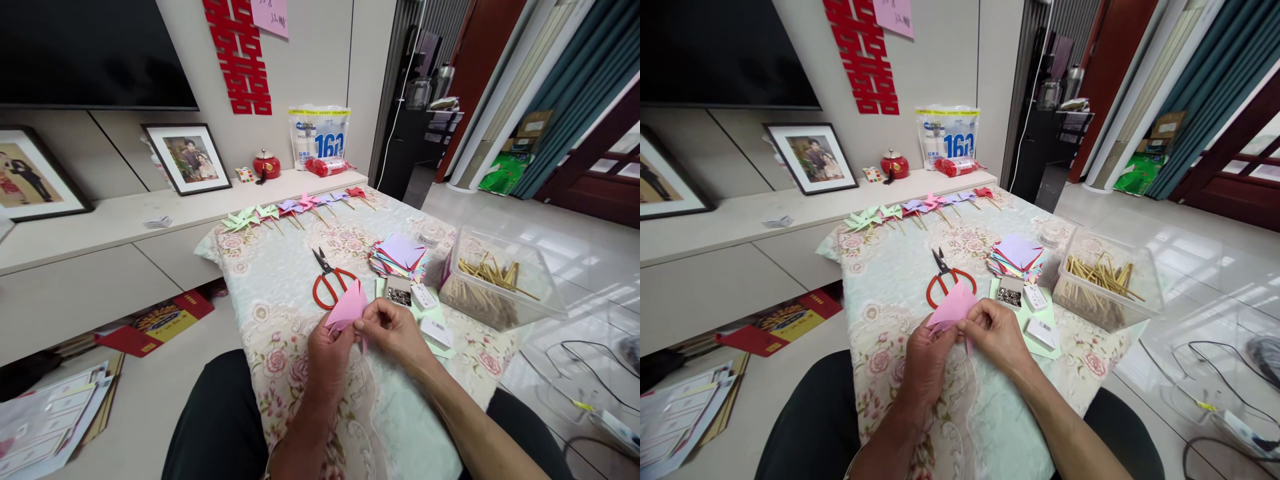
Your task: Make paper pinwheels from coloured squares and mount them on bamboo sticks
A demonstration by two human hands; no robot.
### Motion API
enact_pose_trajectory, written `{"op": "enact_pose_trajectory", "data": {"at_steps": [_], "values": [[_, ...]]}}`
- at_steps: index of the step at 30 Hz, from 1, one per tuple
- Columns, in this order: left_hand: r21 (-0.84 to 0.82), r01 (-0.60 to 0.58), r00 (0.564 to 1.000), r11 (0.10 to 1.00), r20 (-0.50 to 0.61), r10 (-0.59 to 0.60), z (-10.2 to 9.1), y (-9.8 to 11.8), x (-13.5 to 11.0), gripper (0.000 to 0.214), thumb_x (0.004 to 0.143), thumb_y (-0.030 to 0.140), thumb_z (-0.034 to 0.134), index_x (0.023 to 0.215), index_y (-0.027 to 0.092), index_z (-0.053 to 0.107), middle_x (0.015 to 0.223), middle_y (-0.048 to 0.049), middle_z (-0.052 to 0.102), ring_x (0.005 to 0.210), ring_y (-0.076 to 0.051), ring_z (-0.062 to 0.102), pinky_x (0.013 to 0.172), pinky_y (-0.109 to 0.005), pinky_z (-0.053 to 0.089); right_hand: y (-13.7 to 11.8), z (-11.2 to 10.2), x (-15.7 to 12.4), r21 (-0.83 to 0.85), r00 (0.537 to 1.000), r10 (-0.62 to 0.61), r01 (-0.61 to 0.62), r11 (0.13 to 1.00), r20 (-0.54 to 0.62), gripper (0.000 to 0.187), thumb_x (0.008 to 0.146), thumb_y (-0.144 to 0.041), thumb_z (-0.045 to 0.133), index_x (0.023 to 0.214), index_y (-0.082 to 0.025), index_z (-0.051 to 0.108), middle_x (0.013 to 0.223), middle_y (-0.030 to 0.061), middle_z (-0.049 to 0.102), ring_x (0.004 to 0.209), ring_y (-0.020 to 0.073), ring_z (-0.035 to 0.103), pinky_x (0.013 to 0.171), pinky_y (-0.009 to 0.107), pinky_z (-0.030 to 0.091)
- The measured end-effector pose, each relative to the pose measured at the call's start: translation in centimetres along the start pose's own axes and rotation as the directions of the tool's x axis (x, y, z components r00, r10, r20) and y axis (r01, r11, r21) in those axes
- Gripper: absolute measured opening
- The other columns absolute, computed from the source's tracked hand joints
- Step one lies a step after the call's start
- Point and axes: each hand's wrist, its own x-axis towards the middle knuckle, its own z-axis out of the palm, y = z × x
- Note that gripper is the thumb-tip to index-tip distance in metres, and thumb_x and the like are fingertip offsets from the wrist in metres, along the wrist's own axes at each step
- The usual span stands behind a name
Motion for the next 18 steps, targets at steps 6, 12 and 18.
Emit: {"op": "enact_pose_trajectory", "data": {"at_steps": [6,12,18], "values": [[-0.017,0.137,0.988,0.990,0.075,-0.136,-0.7,2.2,-0.4,0.021,0.060,0.017,0.072,0.081,0.012,0.072,0.062,0.0007,0.069,0.053,-0.012,0.058,0.055,-0.023,0.047,0.6,-2.0,0.7,-0.001,0.963,-0.134,0.137,0.991,-0.234,0.051,0.077,-0.045,0.077,0.122,-0.024,0.066,0.123,0.0101,0.067,0.109,0.0263,0.061,0.092,0.040,0.048],[0.125,0.172,0.955,0.977,0.223,-0.197,-1.7,5.4,-0.2,0.032,0.059,0.016,0.068,0.091,0.014,0.071,0.062,0.0008,0.068,0.051,-0.013,0.057,0.052,-0.023,0.046,-0.1,-1.9,0.7,0.417,0.992,0.079,-0.113,0.902,0.098,0.083,0.075,-0.050,0.078,0.146,-0.020,0.047,0.090,0.0046,0.073,0.087,0.0239,0.069,0.082,0.038,0.050],[0.295,0.047,0.963,0.954,0.239,-0.122,-2.3,5.5,0.9,0.044,0.056,0.009,0.060,0.099,0.016,0.067,0.059,0.0030,0.066,0.048,-0.012,0.055,0.048,-0.020,0.039,-0.5,-1.0,0.1,0.524,0.961,0.174,-0.265,0.809,0.216,0.096,0.066,-0.044,0.086,0.149,-0.020,0.041,0.088,0.0045,0.075,0.080,0.0243,0.071,0.076,0.036,0.052]]}}
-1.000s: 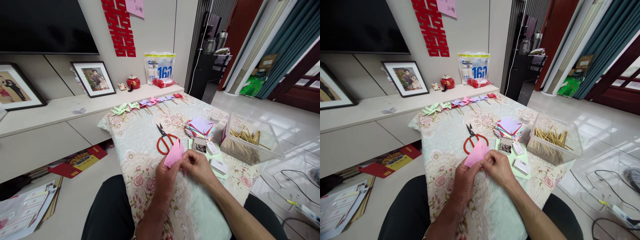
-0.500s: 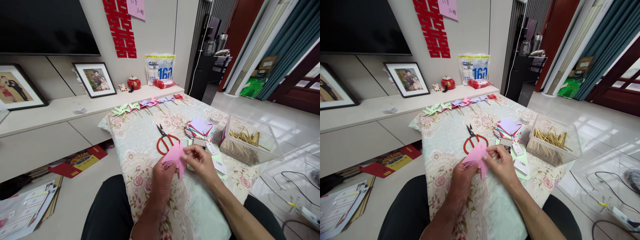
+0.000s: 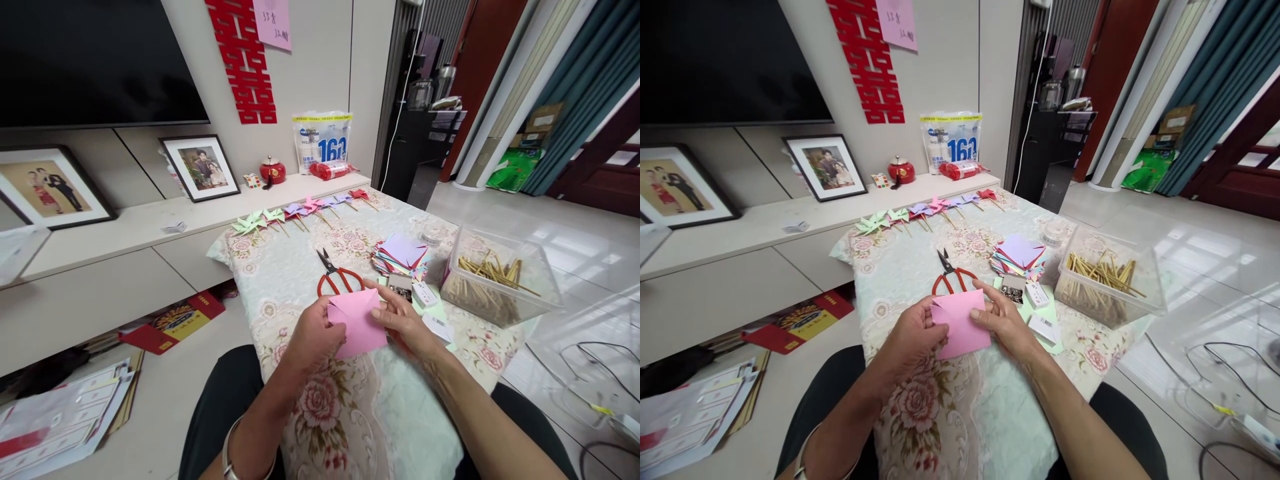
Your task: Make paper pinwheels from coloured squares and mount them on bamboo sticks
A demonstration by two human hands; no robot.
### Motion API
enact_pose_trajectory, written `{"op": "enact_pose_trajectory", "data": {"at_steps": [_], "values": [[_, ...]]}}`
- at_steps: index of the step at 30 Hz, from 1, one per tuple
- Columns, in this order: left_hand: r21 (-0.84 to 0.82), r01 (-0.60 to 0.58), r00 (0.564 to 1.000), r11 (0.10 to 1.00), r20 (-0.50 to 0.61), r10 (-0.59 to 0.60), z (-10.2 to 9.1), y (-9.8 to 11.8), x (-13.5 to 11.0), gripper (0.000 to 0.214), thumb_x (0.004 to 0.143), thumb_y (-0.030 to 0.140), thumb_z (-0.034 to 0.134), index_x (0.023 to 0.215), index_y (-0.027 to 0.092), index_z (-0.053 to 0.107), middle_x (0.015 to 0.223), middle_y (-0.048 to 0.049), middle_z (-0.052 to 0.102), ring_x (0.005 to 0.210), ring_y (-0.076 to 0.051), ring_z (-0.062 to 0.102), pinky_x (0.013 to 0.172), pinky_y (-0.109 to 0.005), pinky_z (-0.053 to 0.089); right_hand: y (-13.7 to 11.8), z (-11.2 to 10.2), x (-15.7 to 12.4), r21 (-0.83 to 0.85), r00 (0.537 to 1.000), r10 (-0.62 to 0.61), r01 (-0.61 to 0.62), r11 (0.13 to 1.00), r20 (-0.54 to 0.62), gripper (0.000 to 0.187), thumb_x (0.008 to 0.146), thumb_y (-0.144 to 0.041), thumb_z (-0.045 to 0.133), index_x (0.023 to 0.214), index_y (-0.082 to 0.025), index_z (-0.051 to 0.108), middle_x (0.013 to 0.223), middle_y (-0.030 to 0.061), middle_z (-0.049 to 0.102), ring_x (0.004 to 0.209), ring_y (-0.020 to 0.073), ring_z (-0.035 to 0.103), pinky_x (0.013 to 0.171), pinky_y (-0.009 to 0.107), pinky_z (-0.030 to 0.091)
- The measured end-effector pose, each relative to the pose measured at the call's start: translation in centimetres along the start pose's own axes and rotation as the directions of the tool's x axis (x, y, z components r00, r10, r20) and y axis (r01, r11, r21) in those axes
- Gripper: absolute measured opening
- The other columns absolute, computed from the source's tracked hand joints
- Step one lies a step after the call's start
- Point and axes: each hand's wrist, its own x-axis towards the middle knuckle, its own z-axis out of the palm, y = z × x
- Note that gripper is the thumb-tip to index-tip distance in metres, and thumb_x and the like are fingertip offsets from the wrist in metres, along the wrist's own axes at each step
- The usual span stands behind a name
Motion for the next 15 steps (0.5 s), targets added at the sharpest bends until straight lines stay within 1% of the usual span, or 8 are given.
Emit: {"op": "enact_pose_trajectory", "data": {"at_steps": [2,4,7,9,11,13,15], "values": [[0.062,-0.030,0.999,0.998,-0.016,0.031,0.0,-0.2,0.0,0.045,0.056,0.008,0.061,0.099,0.017,0.069,0.057,0.0037,0.064,0.047,-0.013,0.053,0.047,-0.020,0.037,0.1,0.1,0.0,-0.010,1.000,-0.003,0.003,1.000,-0.020,0.096,0.064,-0.041,0.088,0.147,-0.019,0.043,0.089,0.0037,0.075,0.078,0.0213,0.069,0.072,0.032,0.051],[0.112,-0.066,0.997,0.992,-0.031,0.070,0.0,-0.2,-0.1,0.047,0.056,0.008,0.061,0.100,0.018,0.070,0.059,0.0033,0.064,0.049,-0.013,0.054,0.049,-0.021,0.037,0.3,0.2,0.1,-0.014,0.999,-0.020,0.019,1.000,-0.036,0.093,0.063,-0.037,0.088,0.144,-0.018,0.046,0.091,0.0028,0.074,0.080,0.0193,0.068,0.073,0.029,0.050],[0.237,-0.134,0.989,0.962,-0.031,0.145,0.3,0.3,-0.4,0.048,0.058,0.008,0.060,0.103,0.020,0.072,0.068,0.0008,0.068,0.056,-0.015,0.056,0.054,-0.023,0.039,0.5,0.3,0.1,-0.030,0.998,-0.039,0.037,0.999,-0.056,0.092,0.062,-0.032,0.089,0.143,-0.018,0.048,0.096,0.0032,0.073,0.087,0.0197,0.067,0.079,0.030,0.051],[0.359,-0.162,0.982,0.919,-0.031,0.185,0.5,0.7,-0.5,0.050,0.060,0.009,0.059,0.107,0.019,0.072,0.073,-0.0009,0.069,0.059,-0.016,0.057,0.058,-0.024,0.041,0.6,0.4,0.1,-0.059,0.998,-0.042,0.039,0.997,-0.055,0.092,0.063,-0.031,0.088,0.144,-0.019,0.047,0.097,0.0033,0.072,0.086,0.0204,0.066,0.079,0.032,0.052],[0.443,-0.167,0.978,0.881,-0.037,0.204,0.7,1.0,-0.6,0.052,0.061,0.009,0.058,0.110,0.018,0.070,0.075,-0.0014,0.069,0.060,-0.017,0.057,0.060,-0.025,0.041,0.6,0.4,0.1,-0.085,0.997,-0.048,0.043,0.995,-0.055,0.093,0.063,-0.030,0.087,0.145,-0.020,0.045,0.095,0.0031,0.072,0.083,0.0208,0.066,0.076,0.033,0.052],[0.438,-0.167,0.978,0.884,-0.044,0.206,0.8,1.2,-0.6,0.053,0.060,0.009,0.059,0.111,0.018,0.070,0.074,-0.0009,0.069,0.061,-0.017,0.057,0.060,-0.025,0.040,0.6,0.3,0.1,-0.121,0.996,-0.064,0.055,0.991,-0.065,0.094,0.062,-0.029,0.086,0.146,-0.020,0.045,0.095,0.0029,0.072,0.081,0.0207,0.066,0.074,0.032,0.052],[0.369,-0.170,0.977,0.914,-0.057,0.204,0.9,1.1,-0.5,0.052,0.058,0.008,0.061,0.107,0.019,0.071,0.072,0.0002,0.068,0.060,-0.017,0.057,0.058,-0.024,0.040,0.6,0.3,0.1,-0.160,0.994,-0.081,0.068,0.985,-0.079,0.094,0.061,-0.028,0.086,0.146,-0.020,0.046,0.094,0.0026,0.071,0.080,0.0204,0.065,0.072,0.031,0.052]]}}
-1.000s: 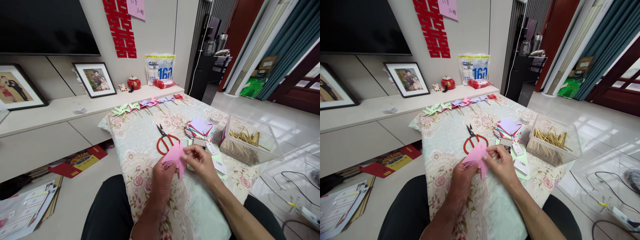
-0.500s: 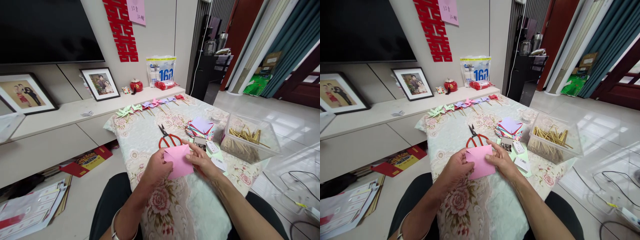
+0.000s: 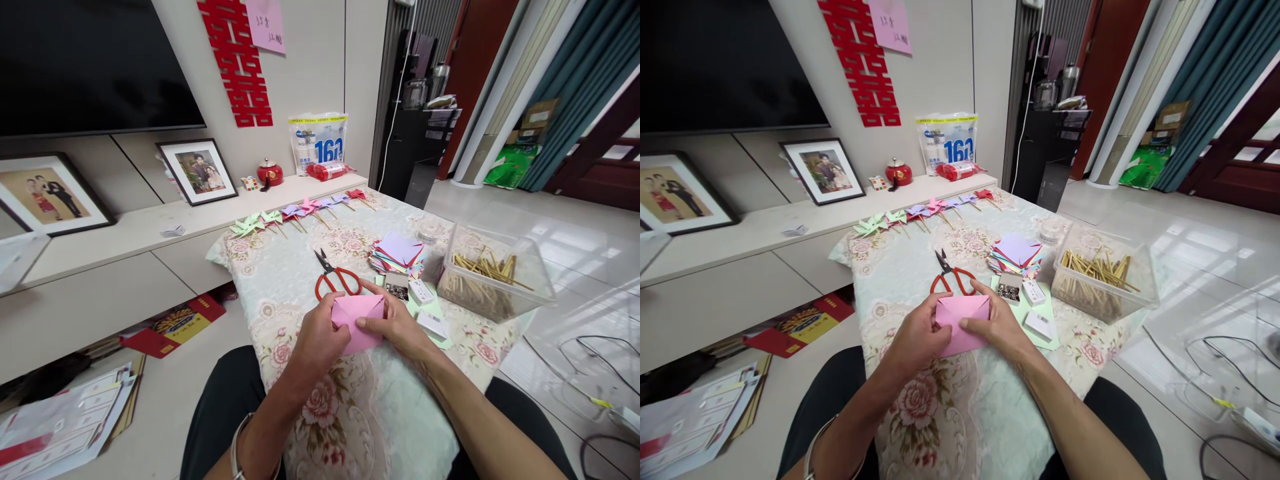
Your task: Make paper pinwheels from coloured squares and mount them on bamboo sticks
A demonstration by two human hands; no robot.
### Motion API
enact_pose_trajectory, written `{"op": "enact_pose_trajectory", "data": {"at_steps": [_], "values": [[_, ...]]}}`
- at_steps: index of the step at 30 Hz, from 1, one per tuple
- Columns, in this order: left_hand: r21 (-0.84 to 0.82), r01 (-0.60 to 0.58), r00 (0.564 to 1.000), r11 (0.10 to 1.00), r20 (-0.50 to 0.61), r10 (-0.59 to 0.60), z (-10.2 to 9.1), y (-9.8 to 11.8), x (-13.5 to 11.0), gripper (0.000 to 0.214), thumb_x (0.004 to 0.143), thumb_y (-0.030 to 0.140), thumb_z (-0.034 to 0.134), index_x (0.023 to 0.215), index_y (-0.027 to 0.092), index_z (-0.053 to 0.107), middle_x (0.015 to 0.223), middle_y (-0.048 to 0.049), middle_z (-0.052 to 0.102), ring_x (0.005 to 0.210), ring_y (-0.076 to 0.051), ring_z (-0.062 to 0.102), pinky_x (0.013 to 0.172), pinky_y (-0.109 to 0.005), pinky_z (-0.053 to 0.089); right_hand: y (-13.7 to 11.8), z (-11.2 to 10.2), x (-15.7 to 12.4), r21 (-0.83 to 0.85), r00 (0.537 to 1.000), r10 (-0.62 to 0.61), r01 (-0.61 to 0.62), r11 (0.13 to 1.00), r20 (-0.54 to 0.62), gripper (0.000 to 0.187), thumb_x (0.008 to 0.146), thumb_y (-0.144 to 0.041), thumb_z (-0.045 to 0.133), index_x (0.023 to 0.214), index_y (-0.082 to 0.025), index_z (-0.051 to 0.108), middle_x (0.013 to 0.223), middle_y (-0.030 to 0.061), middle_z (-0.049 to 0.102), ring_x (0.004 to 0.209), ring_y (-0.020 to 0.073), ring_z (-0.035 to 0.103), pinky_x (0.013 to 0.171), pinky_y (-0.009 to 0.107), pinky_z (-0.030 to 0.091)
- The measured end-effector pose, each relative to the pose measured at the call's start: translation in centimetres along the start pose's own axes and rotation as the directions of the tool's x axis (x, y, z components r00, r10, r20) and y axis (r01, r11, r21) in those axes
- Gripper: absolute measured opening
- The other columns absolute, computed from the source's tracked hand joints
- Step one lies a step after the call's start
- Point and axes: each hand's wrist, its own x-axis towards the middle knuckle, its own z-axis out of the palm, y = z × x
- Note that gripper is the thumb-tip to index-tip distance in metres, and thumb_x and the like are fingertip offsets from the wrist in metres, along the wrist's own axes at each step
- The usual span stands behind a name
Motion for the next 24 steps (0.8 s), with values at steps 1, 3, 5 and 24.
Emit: {"op": "enact_pose_trajectory", "data": {"at_steps": [1,3,5,24], "values": [[-0.042,0.006,1.000,0.999,-0.006,-0.006,0.1,-0.1,0.1,0.051,0.056,0.008,0.062,0.105,0.020,0.072,0.071,0.0006,0.068,0.060,-0.016,0.057,0.058,-0.024,0.040,0.0,0.0,0.0,-0.014,1.000,-0.007,0.007,1.000,-0.008,0.094,0.060,-0.027,0.086,0.145,-0.020,0.047,0.094,0.0023,0.070,0.080,0.0201,0.065,0.071,0.031,0.052],[-0.117,0.028,1.000,0.993,-0.010,-0.029,0.2,-0.4,0.2,0.051,0.055,0.007,0.064,0.103,0.021,0.072,0.070,0.0008,0.068,0.059,-0.016,0.058,0.057,-0.023,0.041,0.1,0.0,0.1,-0.021,1.000,-0.010,0.010,1.000,-0.019,0.094,0.060,-0.025,0.085,0.145,-0.019,0.046,0.093,0.0016,0.069,0.079,0.0197,0.064,0.070,0.030,0.052],[-0.196,0.061,0.998,0.979,0.008,-0.061,0.3,-0.6,0.3,0.054,0.054,0.007,0.066,0.105,0.021,0.071,0.075,-0.0012,0.071,0.063,-0.017,0.062,0.059,-0.023,0.044,0.1,0.0,0.1,-0.006,0.999,-0.003,0.003,1.000,-0.035,0.095,0.059,-0.023,0.084,0.146,-0.019,0.046,0.092,0.0009,0.068,0.078,0.0193,0.063,0.069,0.029,0.051],[-0.356,0.164,0.981,0.920,-0.035,-0.189,2.1,-1.5,-1.4,0.029,0.069,0.031,0.075,0.089,0.010,0.076,0.072,-0.0048,0.074,0.069,-0.020,0.065,0.063,-0.026,0.049,1.3,0.3,0.3,0.030,0.994,-0.044,0.047,0.998,-0.095,0.085,0.057,-0.032,0.092,0.134,-0.017,0.058,0.101,0.0057,0.073,0.083,0.0207,0.066,0.074,0.031,0.051]]}}
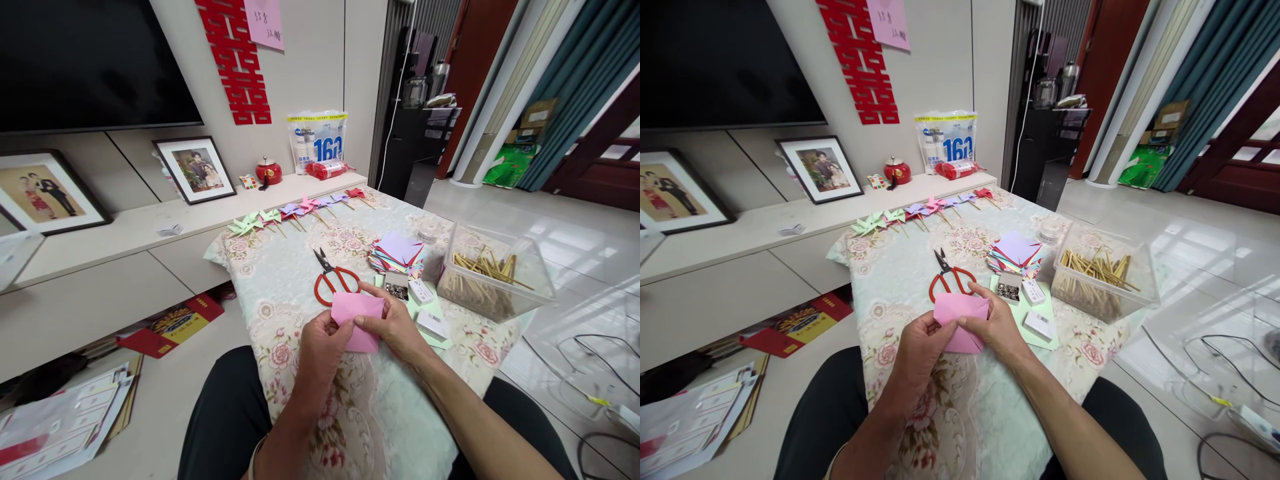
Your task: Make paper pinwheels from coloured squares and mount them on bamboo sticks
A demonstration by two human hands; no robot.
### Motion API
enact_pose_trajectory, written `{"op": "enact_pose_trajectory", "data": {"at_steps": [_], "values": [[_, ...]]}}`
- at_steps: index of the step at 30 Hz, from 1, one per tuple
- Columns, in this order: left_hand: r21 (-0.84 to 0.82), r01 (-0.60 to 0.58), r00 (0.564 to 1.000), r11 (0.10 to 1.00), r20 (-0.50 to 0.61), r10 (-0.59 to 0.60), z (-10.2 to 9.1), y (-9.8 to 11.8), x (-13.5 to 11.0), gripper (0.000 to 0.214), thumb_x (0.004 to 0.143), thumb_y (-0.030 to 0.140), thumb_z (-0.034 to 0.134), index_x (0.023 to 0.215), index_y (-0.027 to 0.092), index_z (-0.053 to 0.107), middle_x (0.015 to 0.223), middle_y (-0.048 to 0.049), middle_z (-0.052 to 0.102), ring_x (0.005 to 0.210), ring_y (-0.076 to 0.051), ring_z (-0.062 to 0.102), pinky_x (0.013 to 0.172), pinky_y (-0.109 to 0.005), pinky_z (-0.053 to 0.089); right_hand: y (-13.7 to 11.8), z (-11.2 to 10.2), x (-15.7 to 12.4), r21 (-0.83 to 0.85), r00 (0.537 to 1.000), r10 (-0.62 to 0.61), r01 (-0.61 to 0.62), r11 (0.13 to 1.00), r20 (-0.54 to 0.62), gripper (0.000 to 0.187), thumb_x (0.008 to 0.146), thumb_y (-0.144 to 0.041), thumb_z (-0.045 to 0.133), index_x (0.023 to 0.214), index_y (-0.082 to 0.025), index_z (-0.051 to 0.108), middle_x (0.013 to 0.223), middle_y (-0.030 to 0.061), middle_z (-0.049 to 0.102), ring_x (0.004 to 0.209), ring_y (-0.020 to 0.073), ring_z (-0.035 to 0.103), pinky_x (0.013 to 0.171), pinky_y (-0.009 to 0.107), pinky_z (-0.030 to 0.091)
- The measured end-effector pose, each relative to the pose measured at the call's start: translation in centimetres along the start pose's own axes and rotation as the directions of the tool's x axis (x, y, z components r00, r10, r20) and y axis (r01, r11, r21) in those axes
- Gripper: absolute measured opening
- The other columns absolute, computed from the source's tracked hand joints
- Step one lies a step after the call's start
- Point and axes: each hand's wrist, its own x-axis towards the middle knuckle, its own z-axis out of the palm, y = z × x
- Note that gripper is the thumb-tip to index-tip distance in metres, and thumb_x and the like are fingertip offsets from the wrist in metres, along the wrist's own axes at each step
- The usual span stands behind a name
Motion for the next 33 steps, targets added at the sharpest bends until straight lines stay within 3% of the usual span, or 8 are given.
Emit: {"op": "enact_pose_trajectory", "data": {"at_steps": [3,8,13,15,17,19,21,33], "values": [[0.034,0.001,1.000,0.999,-0.020,-0.001,-0.2,-0.1,0.0,0.027,0.069,0.032,0.074,0.085,0.010,0.075,0.072,-0.0043,0.074,0.067,-0.019,0.062,0.061,-0.026,0.046,-0.1,-0.1,-0.1,-0.022,1.000,-0.018,0.018,1.000,-0.003,0.078,0.060,-0.033,0.091,0.130,-0.019,0.060,0.103,0.0057,0.073,0.086,0.0215,0.066,0.074,0.031,0.052],[-0.193,0.103,0.995,0.976,0.033,-0.098,-0.7,-0.2,0.1,0.032,0.067,0.030,0.075,0.093,0.010,0.075,0.075,-0.0046,0.075,0.070,-0.019,0.063,0.066,-0.027,0.048,0.0,-0.6,0.2,0.054,0.998,-0.058,0.059,0.997,-0.029,0.065,0.068,-0.038,0.087,0.126,-0.022,0.063,0.097,0.0056,0.074,0.087,0.0222,0.068,0.075,0.034,0.054],[-0.271,0.121,0.993,0.955,0.020,-0.120,-1.3,-0.1,0.5,0.032,0.064,0.030,0.076,0.088,0.010,0.075,0.072,-0.0050,0.073,0.066,-0.018,0.061,0.065,-0.028,0.046,0.0,-1.1,-0.3,-0.175,0.906,-0.375,0.345,0.922,-0.193,0.029,0.081,-0.035,0.077,0.107,-0.025,0.070,0.093,0.0037,0.070,0.084,0.0190,0.065,0.077,0.033,0.052],[-0.298,0.128,0.992,0.946,0.026,-0.126,-1.5,0.1,0.6,0.032,0.064,0.031,0.076,0.088,0.010,0.074,0.072,-0.0049,0.073,0.064,-0.017,0.060,0.065,-0.028,0.046,-0.3,-1.1,-0.7,-0.356,0.826,-0.550,0.481,0.801,-0.122,0.013,0.086,-0.028,0.072,0.099,-0.025,0.071,0.089,0.0031,0.068,0.083,0.0187,0.063,0.075,0.033,0.050],[-0.327,0.130,0.991,0.936,0.040,-0.124,-1.7,0.3,0.7,0.031,0.064,0.032,0.076,0.086,0.011,0.073,0.072,-0.0042,0.072,0.064,-0.016,0.059,0.064,-0.028,0.045,-0.6,-1.0,-1.2,-0.497,0.744,-0.666,0.599,0.629,0.053,0.007,0.089,-0.020,0.068,0.094,-0.025,0.071,0.087,0.0031,0.066,0.082,0.0186,0.062,0.074,0.032,0.049],[-0.347,0.126,0.992,0.929,0.043,-0.119,-1.9,0.7,0.8,0.029,0.063,0.033,0.077,0.082,0.012,0.072,0.069,-0.0028,0.070,0.063,-0.015,0.057,0.063,-0.027,0.044,-0.8,-0.7,-1.4,-0.544,0.682,-0.693,0.682,0.489,0.233,0.013,0.091,-0.013,0.064,0.094,-0.024,0.072,0.086,0.0036,0.066,0.084,0.0187,0.063,0.075,0.032,0.049],[-0.356,0.127,0.992,0.926,0.029,-0.125,-2.2,1.0,0.9,0.025,0.060,0.032,0.079,0.076,0.014,0.070,0.065,-0.0008,0.068,0.060,-0.014,0.055,0.061,-0.025,0.043,-0.6,-0.5,-1.5,-0.546,0.660,-0.665,0.721,0.428,0.350,0.019,0.092,-0.009,0.061,0.098,-0.023,0.072,0.088,0.0044,0.066,0.085,0.0184,0.064,0.075,0.031,0.050],[-0.295,0.157,0.988,0.943,0.030,-0.155,-2.5,1.6,1.0,0.021,0.058,0.030,0.077,0.065,0.015,0.064,0.059,0.0012,0.061,0.054,-0.011,0.049,0.055,-0.024,0.037,-0.1,-0.4,-1.2,-0.461,0.657,-0.578,0.753,0.470,0.484,0.020,0.093,-0.010,0.061,0.101,-0.023,0.074,0.092,0.0053,0.065,0.084,0.0163,0.066,0.073,0.027,0.052]]}}
